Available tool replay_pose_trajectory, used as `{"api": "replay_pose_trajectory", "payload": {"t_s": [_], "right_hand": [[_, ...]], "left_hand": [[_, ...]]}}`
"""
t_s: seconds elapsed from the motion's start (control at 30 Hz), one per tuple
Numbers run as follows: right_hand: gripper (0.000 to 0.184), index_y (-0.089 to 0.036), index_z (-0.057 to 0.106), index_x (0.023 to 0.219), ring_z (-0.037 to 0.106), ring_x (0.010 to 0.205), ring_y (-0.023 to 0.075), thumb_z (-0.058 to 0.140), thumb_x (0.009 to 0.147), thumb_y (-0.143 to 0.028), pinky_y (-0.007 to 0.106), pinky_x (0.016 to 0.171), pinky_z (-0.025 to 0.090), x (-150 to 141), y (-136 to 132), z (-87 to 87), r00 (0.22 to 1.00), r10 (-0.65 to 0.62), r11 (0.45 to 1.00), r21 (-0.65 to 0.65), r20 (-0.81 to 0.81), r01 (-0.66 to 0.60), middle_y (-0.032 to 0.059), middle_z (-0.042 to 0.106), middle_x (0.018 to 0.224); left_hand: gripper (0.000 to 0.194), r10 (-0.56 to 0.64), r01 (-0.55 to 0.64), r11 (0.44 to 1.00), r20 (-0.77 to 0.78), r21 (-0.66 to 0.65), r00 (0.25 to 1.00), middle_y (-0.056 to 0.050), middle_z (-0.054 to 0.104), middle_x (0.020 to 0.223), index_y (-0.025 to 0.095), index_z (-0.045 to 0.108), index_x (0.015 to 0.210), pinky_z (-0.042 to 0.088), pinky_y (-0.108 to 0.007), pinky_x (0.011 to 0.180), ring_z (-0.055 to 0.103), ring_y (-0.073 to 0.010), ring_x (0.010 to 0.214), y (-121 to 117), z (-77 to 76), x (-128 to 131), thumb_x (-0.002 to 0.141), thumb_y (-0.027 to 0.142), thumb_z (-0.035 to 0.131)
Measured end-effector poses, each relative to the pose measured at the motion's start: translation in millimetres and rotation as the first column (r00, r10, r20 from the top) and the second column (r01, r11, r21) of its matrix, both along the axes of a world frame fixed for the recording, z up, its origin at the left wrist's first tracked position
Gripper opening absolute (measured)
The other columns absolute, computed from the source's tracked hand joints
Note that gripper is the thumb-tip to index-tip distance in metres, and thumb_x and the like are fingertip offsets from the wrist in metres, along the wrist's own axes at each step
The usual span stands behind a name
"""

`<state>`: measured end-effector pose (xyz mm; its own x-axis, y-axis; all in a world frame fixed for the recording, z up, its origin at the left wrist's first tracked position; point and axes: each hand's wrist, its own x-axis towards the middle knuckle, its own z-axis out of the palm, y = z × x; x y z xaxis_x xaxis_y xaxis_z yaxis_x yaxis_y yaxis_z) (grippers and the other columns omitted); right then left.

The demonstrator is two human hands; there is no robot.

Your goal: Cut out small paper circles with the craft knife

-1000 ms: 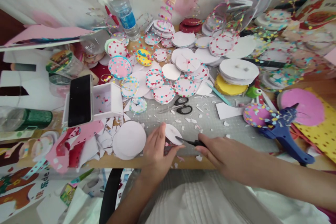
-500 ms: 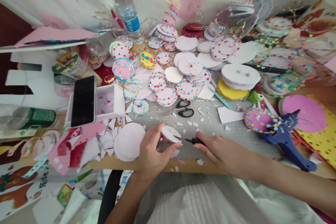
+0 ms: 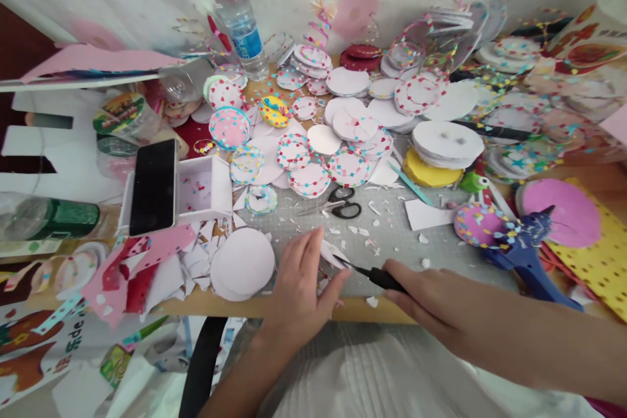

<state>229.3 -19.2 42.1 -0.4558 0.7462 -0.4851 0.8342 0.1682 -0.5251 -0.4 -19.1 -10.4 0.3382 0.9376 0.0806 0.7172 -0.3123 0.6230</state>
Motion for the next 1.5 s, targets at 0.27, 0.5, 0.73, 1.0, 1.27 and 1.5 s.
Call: {"api": "replay_pose_trajectory", "payload": {"t_s": [0.27, 0.5, 0.73, 1.0, 1.27, 1.5], "right_hand": [[0.026, -0.015, 0.049, 0.114, 0.072, 0.062, 0.0289, 0.032, 0.097, -0.024, 0.032, 0.043, 0.034, -13, -3, -7.8, 0.970, 0.188, 0.982, -0.047, 0.153, -0.183, 0.0119, 0.074, 0.075], [0.007, -0.021, 0.045, 0.097, 0.069, 0.051, 0.0214, 0.041, 0.095, -0.016, 0.030, 0.040, 0.019, -14, -16, -27.2, 0.941, 0.242, 0.955, 0.113, 0.237, -0.274, 0.0032, 0.068, 0.067], [0.006, -0.021, 0.044, 0.095, 0.067, 0.050, 0.0213, 0.041, 0.099, -0.025, 0.030, 0.041, 0.018, -8, -16, -45.1, 0.940, 0.263, 0.930, 0.202, 0.219, -0.307, 0.0023, 0.066, 0.070], [0.020, -0.019, 0.044, 0.098, 0.069, 0.056, 0.0224, 0.029, 0.103, -0.031, 0.030, 0.045, 0.030, -5, -8, -43.6, 0.981, 0.189, 0.982, 0.012, 0.028, -0.190, 0.0041, 0.069, 0.068], [0.031, -0.020, 0.052, 0.110, 0.071, 0.059, 0.0268, 0.027, 0.099, -0.034, 0.032, 0.045, 0.038, -4, -20, -17.5, 0.999, 0.033, 0.999, -0.043, -0.008, -0.033, 0.0098, 0.074, 0.073], [0.042, -0.024, 0.054, 0.103, 0.070, 0.051, 0.0279, 0.019, 0.099, -0.047, 0.034, 0.041, 0.045, 15, -23, 6.8, 1.000, 0.002, 0.997, 0.083, -0.029, 0.000, 0.0065, 0.071, 0.061]], "left_hand": [[0.054, -0.004, 0.003, 1.000, 0.035, 0.025, 0.999, -0.017, 0.057, 0.131, 0.015, 0.037, 0.141, 0.048, -0.040, 0.100, 0.055, -0.0263, 0.122, 1, -3.8, -5, 0.093, 0.033, 0.054], [0.052, -0.024, 0.026, 0.999, 0.078, -0.025, 0.997, -0.016, 0.059, 0.131, 0.017, 0.040, 0.140, 0.049, -0.040, 0.100, 0.056, -0.0263, 0.122, 3, -6.0, -14, 0.093, 0.035, 0.054], [0.052, -0.020, 0.026, 0.999, 0.123, -0.042, 0.992, -0.015, 0.059, 0.131, 0.018, 0.042, 0.140, 0.049, -0.040, 0.100, 0.056, -0.0266, 0.122, 5, -8.0, -15, 0.092, 0.034, 0.055], [0.051, 0.052, -0.041, 0.997, 0.154, -0.072, 0.987, -0.014, 0.061, 0.130, 0.018, 0.049, 0.135, 0.049, -0.038, 0.101, 0.057, -0.0252, 0.121, 6, -8.4, -12, 0.089, 0.035, 0.062], [0.062, 0.007, -0.015, 0.998, 0.122, 0.061, 0.992, -0.014, 0.055, 0.138, 0.021, 0.036, 0.145, 0.047, -0.040, 0.105, 0.052, -0.0255, 0.128, -9, -5.4, 5, 0.089, 0.028, 0.062], [0.060, 0.056, -0.056, 0.998, 0.143, -0.005, 0.988, -0.013, 0.054, 0.139, 0.020, 0.038, 0.144, 0.044, -0.040, 0.108, 0.050, -0.0250, 0.129, -6, -7.4, 10, 0.089, 0.029, 0.061]]}}
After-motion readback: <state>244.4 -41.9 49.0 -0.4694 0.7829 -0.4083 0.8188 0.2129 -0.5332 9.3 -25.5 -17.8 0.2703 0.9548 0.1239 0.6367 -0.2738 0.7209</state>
